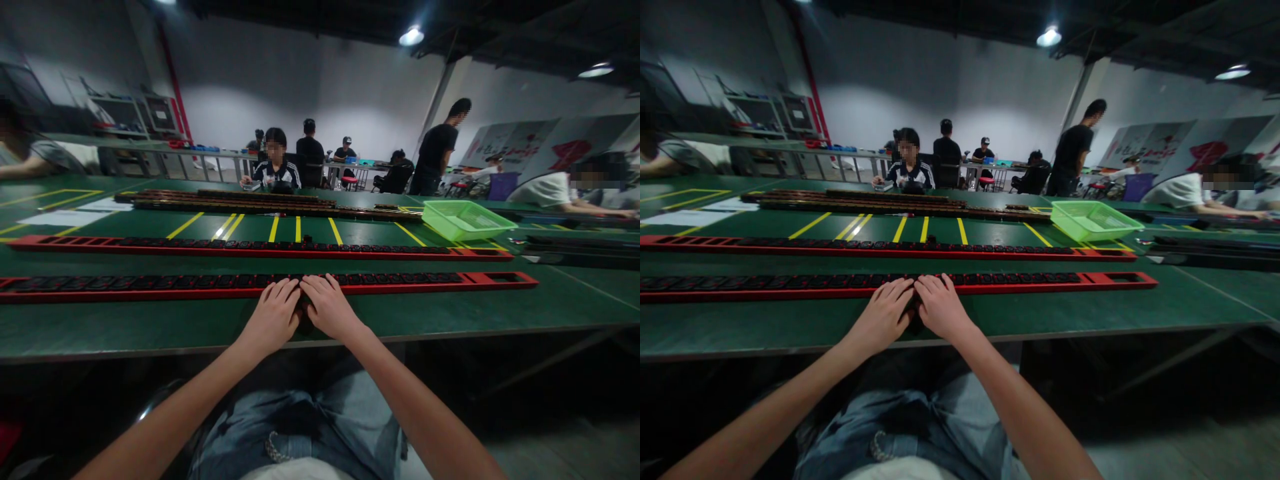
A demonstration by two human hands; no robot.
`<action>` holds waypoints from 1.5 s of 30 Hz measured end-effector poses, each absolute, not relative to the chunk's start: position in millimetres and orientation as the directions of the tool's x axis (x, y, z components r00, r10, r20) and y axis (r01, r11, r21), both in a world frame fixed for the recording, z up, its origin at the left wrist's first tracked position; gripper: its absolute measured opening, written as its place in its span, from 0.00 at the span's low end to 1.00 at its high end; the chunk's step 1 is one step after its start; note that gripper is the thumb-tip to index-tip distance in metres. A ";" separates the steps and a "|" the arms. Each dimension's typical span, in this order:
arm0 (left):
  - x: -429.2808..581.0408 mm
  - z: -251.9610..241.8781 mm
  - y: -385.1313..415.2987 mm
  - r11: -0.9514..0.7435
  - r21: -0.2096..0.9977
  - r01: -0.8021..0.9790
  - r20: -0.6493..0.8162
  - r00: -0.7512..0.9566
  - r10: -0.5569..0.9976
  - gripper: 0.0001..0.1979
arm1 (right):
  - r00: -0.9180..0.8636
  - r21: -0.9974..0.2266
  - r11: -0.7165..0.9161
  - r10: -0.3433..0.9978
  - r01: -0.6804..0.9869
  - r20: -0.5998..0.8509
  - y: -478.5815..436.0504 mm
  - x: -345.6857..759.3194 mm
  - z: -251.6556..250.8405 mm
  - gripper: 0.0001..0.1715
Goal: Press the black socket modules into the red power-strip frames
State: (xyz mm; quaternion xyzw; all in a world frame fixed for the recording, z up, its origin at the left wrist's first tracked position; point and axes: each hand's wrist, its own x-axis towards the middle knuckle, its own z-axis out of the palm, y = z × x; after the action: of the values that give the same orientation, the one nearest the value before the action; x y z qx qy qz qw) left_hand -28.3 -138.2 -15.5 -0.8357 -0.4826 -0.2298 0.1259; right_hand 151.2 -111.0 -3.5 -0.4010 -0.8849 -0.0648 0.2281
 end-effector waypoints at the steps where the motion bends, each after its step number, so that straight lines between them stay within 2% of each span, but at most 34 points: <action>1: -28.3 -15.5 -138.2 -0.504 0.008 0.864 0.508 0.431 0.746 0.22 | -0.571 -0.069 0.667 0.682 0.742 0.458 -111.1 151.1 -3.4 0.27; 8: -27.9 -15.9 -139.4 -0.424 0.007 0.906 0.556 0.349 0.755 0.25 | -0.538 -0.072 0.633 0.707 0.770 0.459 -113.5 149.9 -0.4 0.27; 24: -25.3 -13.6 -145.1 -0.258 0.024 0.966 0.561 0.201 0.803 0.26 | -0.512 -0.067 0.601 0.729 0.797 0.454 -112.3 150.7 -3.4 0.29; 38: -25.2 -13.7 -144.4 -0.262 0.022 0.965 0.553 0.207 0.807 0.27 | -0.517 -0.063 0.605 0.725 0.794 0.455 -113.1 150.6 -3.3 0.27; 45: -27.9 -19.9 -140.7 -0.322 0.020 0.947 0.557 0.257 0.790 0.27 | -0.520 -0.069 0.611 0.723 0.789 0.455 -111.4 150.5 -5.3 0.29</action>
State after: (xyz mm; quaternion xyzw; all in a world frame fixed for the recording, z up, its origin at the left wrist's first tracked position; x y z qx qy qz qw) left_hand -27.9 -140.7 -19.9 -0.7760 -0.5595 -0.2421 0.1617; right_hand 150.5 -111.4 -5.3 -0.4349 -0.8687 -0.0734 0.2254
